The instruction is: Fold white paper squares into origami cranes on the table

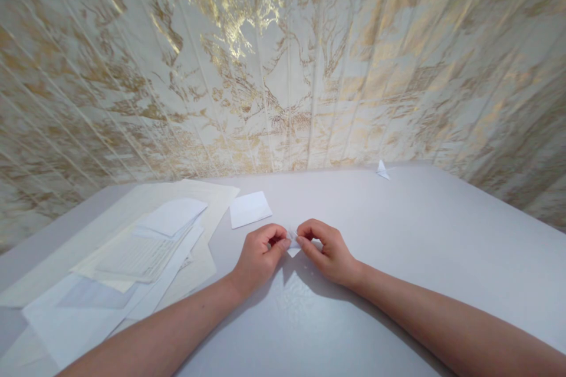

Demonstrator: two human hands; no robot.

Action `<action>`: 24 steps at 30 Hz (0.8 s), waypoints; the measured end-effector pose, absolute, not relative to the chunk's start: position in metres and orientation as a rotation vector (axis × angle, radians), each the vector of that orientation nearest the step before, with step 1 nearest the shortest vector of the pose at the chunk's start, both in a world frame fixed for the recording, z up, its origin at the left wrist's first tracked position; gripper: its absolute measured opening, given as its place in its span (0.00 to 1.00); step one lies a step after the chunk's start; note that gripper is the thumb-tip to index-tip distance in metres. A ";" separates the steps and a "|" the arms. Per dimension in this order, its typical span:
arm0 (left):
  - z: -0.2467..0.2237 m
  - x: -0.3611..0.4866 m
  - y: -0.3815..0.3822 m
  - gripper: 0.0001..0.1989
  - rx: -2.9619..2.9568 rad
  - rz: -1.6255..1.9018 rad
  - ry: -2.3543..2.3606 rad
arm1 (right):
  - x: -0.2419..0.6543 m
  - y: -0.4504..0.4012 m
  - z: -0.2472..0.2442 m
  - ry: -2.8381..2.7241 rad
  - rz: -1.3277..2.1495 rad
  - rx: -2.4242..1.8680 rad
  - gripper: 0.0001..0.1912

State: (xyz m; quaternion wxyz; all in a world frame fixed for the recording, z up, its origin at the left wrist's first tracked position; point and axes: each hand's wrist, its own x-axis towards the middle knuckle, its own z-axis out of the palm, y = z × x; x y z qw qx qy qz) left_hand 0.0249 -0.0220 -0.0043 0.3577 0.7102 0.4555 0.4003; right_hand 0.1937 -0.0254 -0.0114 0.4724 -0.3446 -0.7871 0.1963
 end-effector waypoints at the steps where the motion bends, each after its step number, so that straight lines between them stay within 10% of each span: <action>1: -0.004 0.025 -0.022 0.07 1.820 1.036 1.177 | 0.194 -0.025 -0.011 -1.924 0.479 -0.844 0.06; 24: -0.009 0.027 -0.018 0.07 1.578 1.067 1.071 | 0.193 -0.022 -0.013 -1.751 0.894 -0.971 0.11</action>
